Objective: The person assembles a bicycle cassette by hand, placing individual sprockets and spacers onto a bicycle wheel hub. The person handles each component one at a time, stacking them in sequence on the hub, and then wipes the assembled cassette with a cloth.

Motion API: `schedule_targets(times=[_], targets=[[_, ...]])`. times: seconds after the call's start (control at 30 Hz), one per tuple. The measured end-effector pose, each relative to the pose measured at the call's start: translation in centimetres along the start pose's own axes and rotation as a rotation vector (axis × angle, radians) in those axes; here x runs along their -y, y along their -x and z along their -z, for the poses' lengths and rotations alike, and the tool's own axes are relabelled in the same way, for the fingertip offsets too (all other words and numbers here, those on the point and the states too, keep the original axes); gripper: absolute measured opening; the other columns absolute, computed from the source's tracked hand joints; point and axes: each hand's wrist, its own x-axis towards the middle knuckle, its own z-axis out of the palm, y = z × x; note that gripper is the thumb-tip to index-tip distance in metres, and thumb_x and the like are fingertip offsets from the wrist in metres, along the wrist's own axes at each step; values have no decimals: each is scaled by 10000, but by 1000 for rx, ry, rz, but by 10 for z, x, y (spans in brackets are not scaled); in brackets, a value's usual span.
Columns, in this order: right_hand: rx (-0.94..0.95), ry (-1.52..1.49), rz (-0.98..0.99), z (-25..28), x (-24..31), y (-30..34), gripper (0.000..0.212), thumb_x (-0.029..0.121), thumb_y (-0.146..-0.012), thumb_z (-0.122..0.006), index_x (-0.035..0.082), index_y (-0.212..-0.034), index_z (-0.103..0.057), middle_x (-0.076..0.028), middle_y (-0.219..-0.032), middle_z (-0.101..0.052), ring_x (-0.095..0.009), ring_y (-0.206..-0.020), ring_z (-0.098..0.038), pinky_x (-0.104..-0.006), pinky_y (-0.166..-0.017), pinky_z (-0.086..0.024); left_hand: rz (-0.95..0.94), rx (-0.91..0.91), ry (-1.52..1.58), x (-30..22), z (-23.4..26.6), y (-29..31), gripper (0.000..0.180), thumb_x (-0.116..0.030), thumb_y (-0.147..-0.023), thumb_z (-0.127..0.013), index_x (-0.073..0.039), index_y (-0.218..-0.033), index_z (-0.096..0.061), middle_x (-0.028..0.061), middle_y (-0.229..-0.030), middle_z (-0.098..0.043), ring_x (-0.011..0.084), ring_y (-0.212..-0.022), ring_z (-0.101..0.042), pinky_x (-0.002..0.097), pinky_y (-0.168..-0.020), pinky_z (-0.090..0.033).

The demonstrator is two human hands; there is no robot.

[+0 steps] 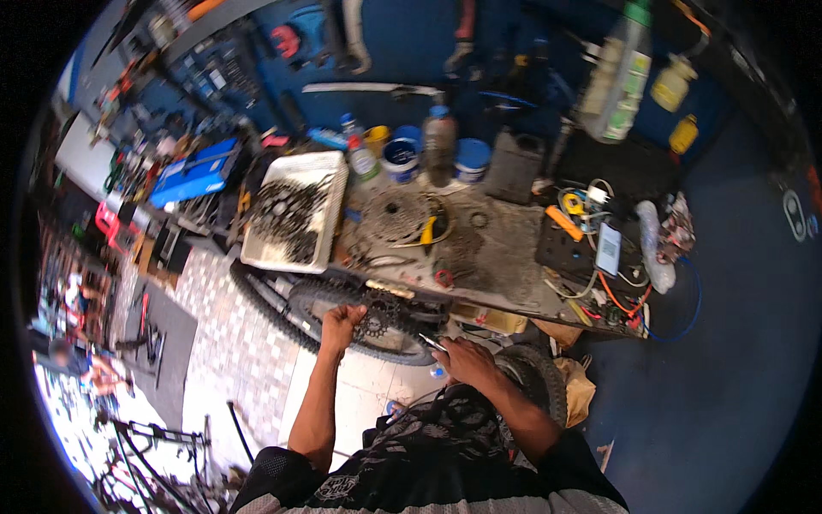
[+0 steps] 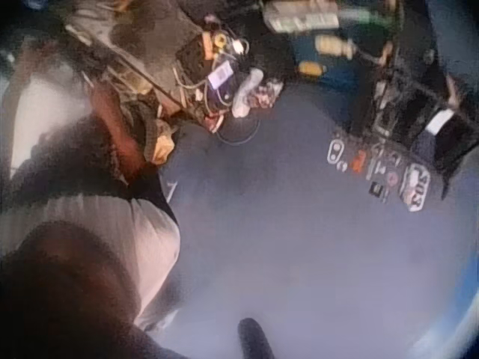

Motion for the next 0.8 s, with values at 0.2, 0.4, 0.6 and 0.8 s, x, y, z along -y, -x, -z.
schedule_targets(times=[0.2,0.4,0.6,0.8], targets=[[345,181,241,-41,137,-32,439,430,-988,-579,23,-1115,-683,-251,-1071,-723,-431,-1049,-683,-523,-914,-530,174,-317,68,116,108,93,338,-327,-925,-791,-67,-751,-664,-6,-672,-618,88,-597,-518,268,-549,-413],[577,403,521,-114,268,-45,394,390,-965,-603,43,-1094,-739,-237,-1077,-729,-407,-1073,-688,-508,-948,-522,296,-523,34,168,175,156,283,-247,-928,-774,22,-846,-741,53,-722,-699,123,-656,-586,304,-633,-478],[386,519,653,-154,333,-53,229,118,-879,-573,27,-945,-772,-207,-1033,-753,-347,-985,-746,-460,-815,-593,205,-608,17,197,213,201,261,-253,-928,-768,5,-891,-755,58,-728,-709,128,-662,-607,318,-641,-496],[441,567,730,-175,376,-57,256,137,-888,-578,24,-1010,-772,-198,-1072,-755,-345,-1027,-738,-456,-864,-587,176,-663,-54,204,234,228,259,-248,-920,-767,9,-893,-757,71,-710,-701,138,-647,-613,322,-627,-500]])
